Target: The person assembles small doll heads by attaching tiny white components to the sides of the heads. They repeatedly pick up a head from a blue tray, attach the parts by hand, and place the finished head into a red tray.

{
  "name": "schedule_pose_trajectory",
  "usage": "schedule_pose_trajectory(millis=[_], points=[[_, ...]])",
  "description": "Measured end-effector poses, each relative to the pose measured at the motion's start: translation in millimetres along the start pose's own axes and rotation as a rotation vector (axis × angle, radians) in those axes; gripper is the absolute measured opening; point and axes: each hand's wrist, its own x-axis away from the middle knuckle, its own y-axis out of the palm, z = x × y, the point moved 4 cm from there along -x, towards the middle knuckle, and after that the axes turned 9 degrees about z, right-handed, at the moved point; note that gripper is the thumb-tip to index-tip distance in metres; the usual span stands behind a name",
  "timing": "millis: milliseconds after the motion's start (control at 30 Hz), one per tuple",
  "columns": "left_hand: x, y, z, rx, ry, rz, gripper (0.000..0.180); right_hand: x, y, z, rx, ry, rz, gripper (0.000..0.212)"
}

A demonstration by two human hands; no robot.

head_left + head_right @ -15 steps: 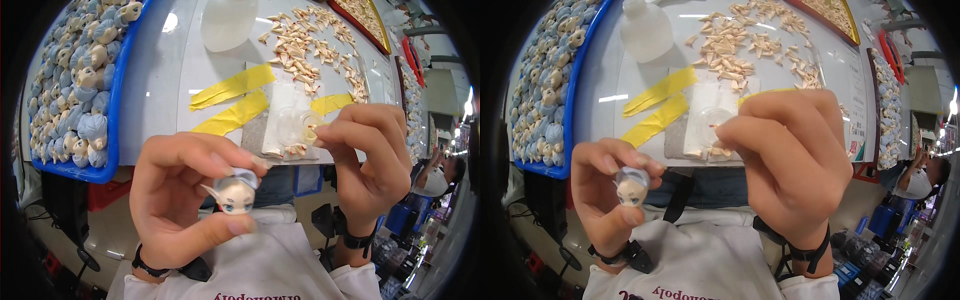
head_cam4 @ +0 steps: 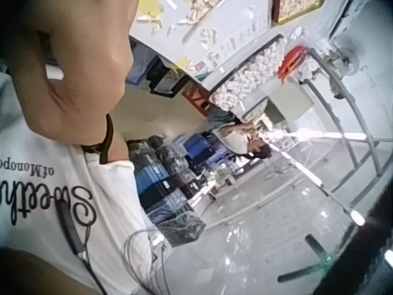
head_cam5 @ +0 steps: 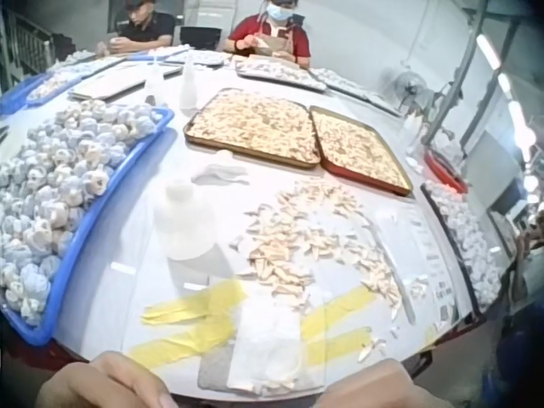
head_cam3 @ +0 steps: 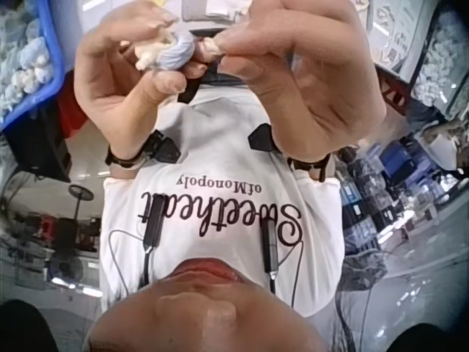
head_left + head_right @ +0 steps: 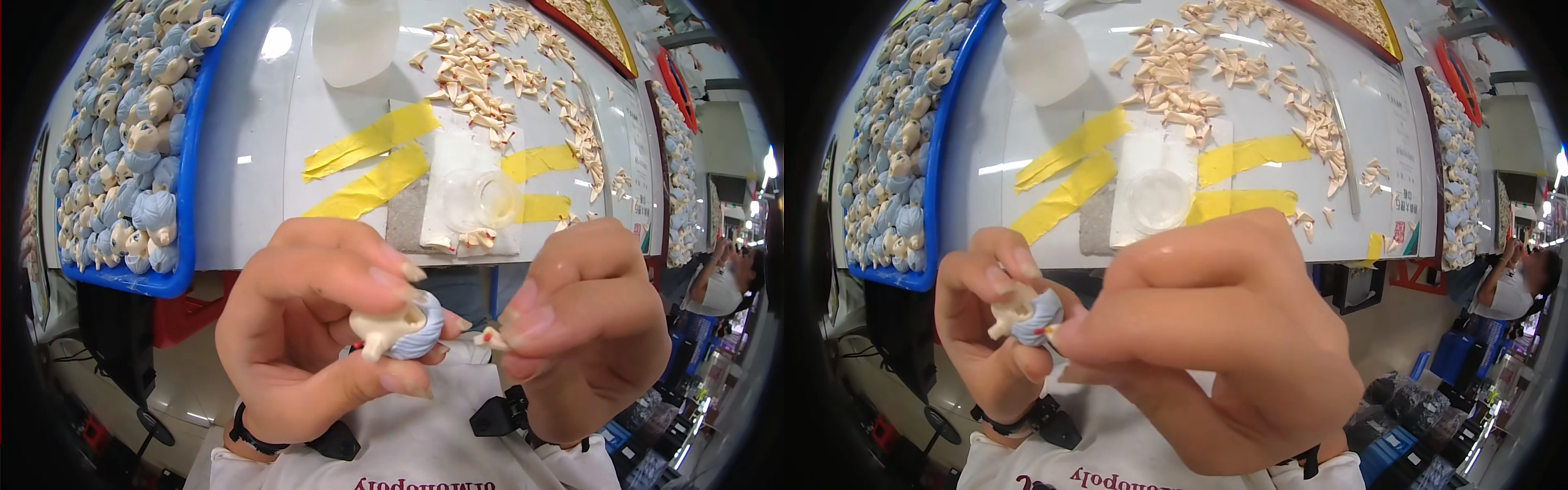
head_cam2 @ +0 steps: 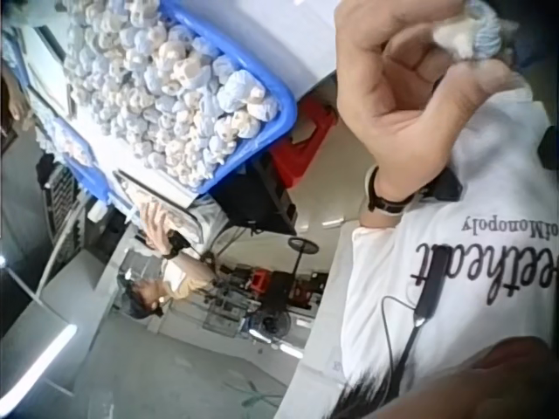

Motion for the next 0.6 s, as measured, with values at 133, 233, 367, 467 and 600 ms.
schedule_pose_trajectory(millis=[133,233,367,467,600], points=[[0.1,3.7,-1.8,0.010,0.007,0.038,0.051,-12.5,6.7,-5.3,-0.011,0.020,-0.059,0.013],[1.1,5.5,1.0,-0.030,0.028,0.043,0.050,-6.6,9.9,-2.9,-0.011,0.031,-0.003,0.016],[3.9,2.7,-0.6,-0.088,0.094,0.013,0.047,-8.3,11.9,-3.2,0.101,-0.095,-0.047,0.022],[3.4,-1.0,-0.5,-0.205,0.147,-0.007,0.043,-8.3,10.1,-8.9,0.252,-0.145,-0.033,0.024],[4.7,-1.4,2.1,-0.320,0.204,-0.023,0.036,-5.0,9.9,-4.1,0.267,-0.151,-0.065,0.023]])
